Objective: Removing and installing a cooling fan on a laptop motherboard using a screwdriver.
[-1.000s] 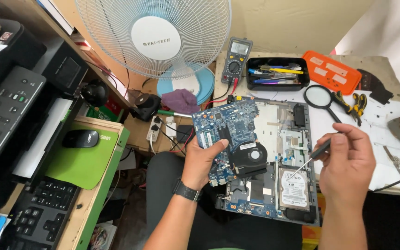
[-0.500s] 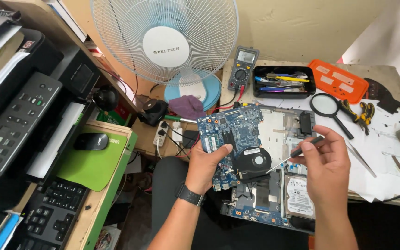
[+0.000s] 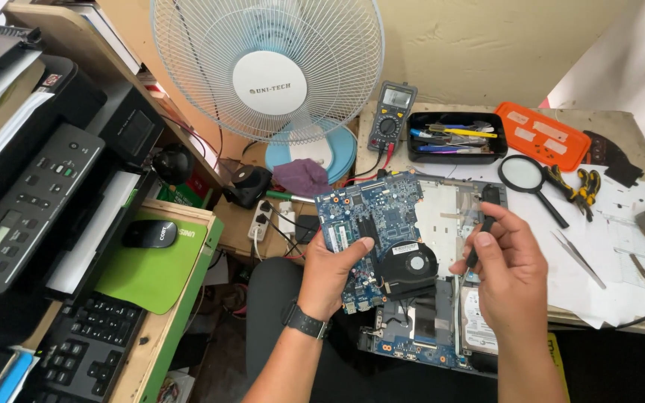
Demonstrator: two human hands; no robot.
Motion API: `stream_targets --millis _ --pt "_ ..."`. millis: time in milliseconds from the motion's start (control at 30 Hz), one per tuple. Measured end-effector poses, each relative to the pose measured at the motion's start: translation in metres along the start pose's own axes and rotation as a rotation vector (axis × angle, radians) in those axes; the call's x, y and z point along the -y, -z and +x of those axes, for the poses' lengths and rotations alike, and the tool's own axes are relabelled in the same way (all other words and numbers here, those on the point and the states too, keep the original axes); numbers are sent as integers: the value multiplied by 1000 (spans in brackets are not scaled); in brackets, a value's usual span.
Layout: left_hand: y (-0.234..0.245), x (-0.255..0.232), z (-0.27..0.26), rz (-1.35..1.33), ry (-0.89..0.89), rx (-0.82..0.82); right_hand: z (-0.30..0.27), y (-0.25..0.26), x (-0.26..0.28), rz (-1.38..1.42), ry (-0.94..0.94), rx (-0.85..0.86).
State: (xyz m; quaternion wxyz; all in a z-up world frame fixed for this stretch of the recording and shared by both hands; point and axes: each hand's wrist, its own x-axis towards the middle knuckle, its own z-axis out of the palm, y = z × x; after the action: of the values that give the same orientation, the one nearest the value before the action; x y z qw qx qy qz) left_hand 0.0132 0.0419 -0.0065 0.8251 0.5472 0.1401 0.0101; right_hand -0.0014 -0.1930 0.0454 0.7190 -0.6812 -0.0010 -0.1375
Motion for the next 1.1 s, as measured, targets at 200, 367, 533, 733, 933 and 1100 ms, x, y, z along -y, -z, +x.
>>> stream_targets --millis 200,367,533,733,933,1100 --pt "-4 -6 -7 45 -69 47 -4 -11 24 -291 -167 34" --pt "-10 -14 -15 119 -83 25 -6 -10 18 -139 -81 20" --pt "-13 -4 -15 82 9 46 0 -6 13 162 78 -22" --pt "-21 2 -17 33 97 82 -4 -28 41 -207 395 -60" --pt "-34 -2 -28 72 20 86 10 -32 2 -189 691 -1" --pt "-38 -4 -31 99 28 90 7 -36 12 -248 689 27"
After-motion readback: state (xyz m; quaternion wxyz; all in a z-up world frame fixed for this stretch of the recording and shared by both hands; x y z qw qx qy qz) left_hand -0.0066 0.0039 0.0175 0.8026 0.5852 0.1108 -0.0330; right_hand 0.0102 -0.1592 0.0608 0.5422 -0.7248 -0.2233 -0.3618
